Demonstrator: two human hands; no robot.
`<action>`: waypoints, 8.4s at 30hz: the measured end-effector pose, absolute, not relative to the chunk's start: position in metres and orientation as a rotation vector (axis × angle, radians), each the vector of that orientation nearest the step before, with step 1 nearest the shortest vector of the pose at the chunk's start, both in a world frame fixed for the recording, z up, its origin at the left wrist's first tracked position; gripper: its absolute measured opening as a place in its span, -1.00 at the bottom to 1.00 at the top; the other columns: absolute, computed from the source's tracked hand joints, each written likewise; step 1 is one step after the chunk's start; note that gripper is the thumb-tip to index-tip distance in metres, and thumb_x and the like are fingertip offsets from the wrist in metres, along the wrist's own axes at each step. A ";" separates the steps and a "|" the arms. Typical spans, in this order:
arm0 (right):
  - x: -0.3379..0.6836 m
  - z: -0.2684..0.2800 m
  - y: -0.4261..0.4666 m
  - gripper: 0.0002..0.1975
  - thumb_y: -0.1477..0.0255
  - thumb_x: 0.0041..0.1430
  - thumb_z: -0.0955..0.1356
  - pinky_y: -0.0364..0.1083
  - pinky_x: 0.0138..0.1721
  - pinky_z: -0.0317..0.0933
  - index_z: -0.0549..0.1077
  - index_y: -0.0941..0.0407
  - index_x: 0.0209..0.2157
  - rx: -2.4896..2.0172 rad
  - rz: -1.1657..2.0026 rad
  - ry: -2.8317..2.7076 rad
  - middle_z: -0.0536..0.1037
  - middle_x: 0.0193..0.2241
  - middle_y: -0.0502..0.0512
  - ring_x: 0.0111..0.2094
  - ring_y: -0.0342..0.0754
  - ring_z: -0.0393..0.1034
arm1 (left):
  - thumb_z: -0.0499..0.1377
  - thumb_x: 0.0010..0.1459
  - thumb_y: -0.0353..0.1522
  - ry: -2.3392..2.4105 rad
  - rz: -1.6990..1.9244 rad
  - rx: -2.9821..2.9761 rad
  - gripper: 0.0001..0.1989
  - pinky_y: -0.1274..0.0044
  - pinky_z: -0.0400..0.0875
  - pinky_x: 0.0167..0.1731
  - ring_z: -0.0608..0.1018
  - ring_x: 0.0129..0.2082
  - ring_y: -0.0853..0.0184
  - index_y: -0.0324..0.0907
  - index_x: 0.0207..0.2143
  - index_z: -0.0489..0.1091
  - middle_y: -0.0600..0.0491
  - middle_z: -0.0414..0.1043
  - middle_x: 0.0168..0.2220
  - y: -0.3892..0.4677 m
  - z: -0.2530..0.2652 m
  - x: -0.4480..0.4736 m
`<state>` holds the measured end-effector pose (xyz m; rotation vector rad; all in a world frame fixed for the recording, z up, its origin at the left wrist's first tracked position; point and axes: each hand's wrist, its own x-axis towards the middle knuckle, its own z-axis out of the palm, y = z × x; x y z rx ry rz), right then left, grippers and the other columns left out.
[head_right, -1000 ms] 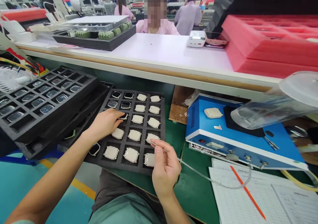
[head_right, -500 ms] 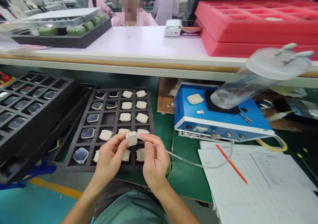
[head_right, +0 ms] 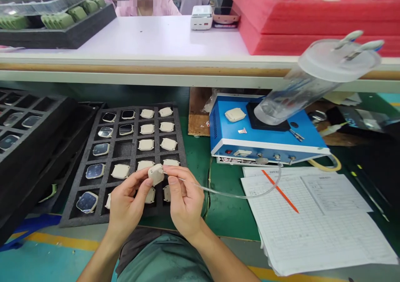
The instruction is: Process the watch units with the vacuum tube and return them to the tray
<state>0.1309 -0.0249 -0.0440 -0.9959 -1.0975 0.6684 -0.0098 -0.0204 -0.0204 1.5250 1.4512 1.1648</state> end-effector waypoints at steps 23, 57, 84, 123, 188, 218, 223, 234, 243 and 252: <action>0.131 -0.041 -0.023 -0.81 0.47 0.44 0.34 0.06 -0.05 0.57 0.64 0.03 -0.15 -1.008 0.654 -1.106 0.72 -0.19 0.12 -0.11 0.04 0.64 | 0.25 0.35 -0.29 1.446 1.174 1.570 -0.75 0.51 0.61 -0.03 0.73 -0.09 0.23 -0.17 -0.02 0.64 -0.03 0.72 -0.04 -0.020 -0.022 -0.010; 0.132 -0.038 -0.015 -0.78 0.54 0.41 0.33 -0.09 -0.05 0.50 0.63 0.04 -0.14 -0.932 0.660 -1.074 0.70 -0.20 0.09 -0.13 -0.07 0.62 | 0.29 0.29 -0.14 1.528 1.150 1.619 -0.69 0.55 0.58 -0.05 0.74 -0.11 0.24 -0.11 -0.04 0.66 0.00 0.72 -0.06 -0.015 -0.027 -0.016; 0.132 -0.040 -0.015 -0.79 0.51 0.43 0.33 -0.06 -0.06 0.50 0.62 0.02 -0.14 -0.919 0.681 -1.059 0.69 -0.21 0.09 -0.14 -0.04 0.61 | 0.27 0.27 -0.07 1.546 1.126 1.648 -0.61 0.43 0.64 -0.09 0.75 -0.15 0.14 -0.14 -0.06 0.66 -0.06 0.73 -0.10 -0.012 -0.025 -0.015; 0.131 -0.037 -0.012 -0.80 0.44 0.44 0.32 -0.01 -0.11 0.54 0.62 0.06 -0.16 -0.932 0.665 -1.058 0.69 -0.24 0.16 -0.16 0.01 0.63 | 0.28 0.24 0.00 1.569 1.103 1.630 -0.57 0.42 0.60 -0.01 0.74 -0.09 0.12 -0.09 -0.06 0.67 -0.04 0.72 -0.08 -0.011 -0.030 -0.019; 0.132 -0.052 -0.030 -0.82 0.41 0.44 0.36 -0.04 -0.11 0.56 0.65 0.04 -0.17 -0.995 0.716 -1.074 0.70 -0.23 0.09 -0.18 -0.03 0.63 | 0.24 0.40 -0.29 1.836 0.338 2.456 -0.74 0.16 0.50 0.11 0.65 -0.01 0.14 -0.24 0.03 0.55 -0.05 0.63 -0.06 0.133 0.038 -0.095; 0.130 -0.051 -0.026 -0.81 0.44 0.48 0.33 0.12 0.00 0.59 0.61 0.01 -0.07 -0.968 0.689 -1.023 0.69 -0.13 0.14 -0.05 0.04 0.62 | 0.51 0.03 -0.28 1.437 1.411 1.120 -0.68 0.54 0.66 -0.21 0.76 -0.25 0.22 -0.19 -0.15 0.65 -0.07 0.73 -0.21 -0.014 -0.015 0.002; 0.131 -0.051 -0.027 -0.81 0.45 0.47 0.33 0.12 0.01 0.58 0.62 0.00 -0.07 -0.973 0.694 -1.024 0.69 -0.12 0.12 -0.06 0.03 0.62 | 0.51 0.03 -0.31 1.456 1.420 1.151 -0.70 0.57 0.66 -0.24 0.76 -0.28 0.25 -0.17 -0.16 0.67 -0.04 0.74 -0.23 -0.015 -0.015 0.003; 0.131 -0.051 -0.026 -0.81 0.43 0.48 0.33 0.14 0.01 0.59 0.62 0.02 -0.09 -0.991 0.682 -1.018 0.70 -0.14 0.13 -0.07 0.05 0.63 | 0.50 0.02 -0.30 1.482 1.411 1.176 -0.70 0.50 0.69 -0.24 0.77 -0.29 0.19 -0.17 -0.16 0.67 -0.05 0.74 -0.25 -0.014 -0.014 0.005; 0.131 -0.051 -0.026 -0.81 0.44 0.47 0.33 0.12 -0.01 0.59 0.62 0.01 -0.09 -0.998 0.674 -1.023 0.70 -0.15 0.13 -0.07 0.05 0.62 | 0.50 0.03 -0.32 1.466 1.424 1.173 -0.71 0.54 0.68 -0.24 0.77 -0.30 0.22 -0.16 -0.16 0.67 -0.03 0.74 -0.25 -0.015 -0.015 0.005; 0.132 -0.051 -0.026 -0.82 0.43 0.47 0.33 0.13 -0.01 0.59 0.61 0.01 -0.09 -1.009 0.674 -1.033 0.69 -0.14 0.14 -0.06 0.06 0.62 | 0.50 0.01 -0.34 1.474 1.414 1.194 -0.72 0.55 0.67 -0.25 0.76 -0.31 0.24 -0.14 -0.17 0.68 -0.02 0.74 -0.26 -0.016 -0.015 0.004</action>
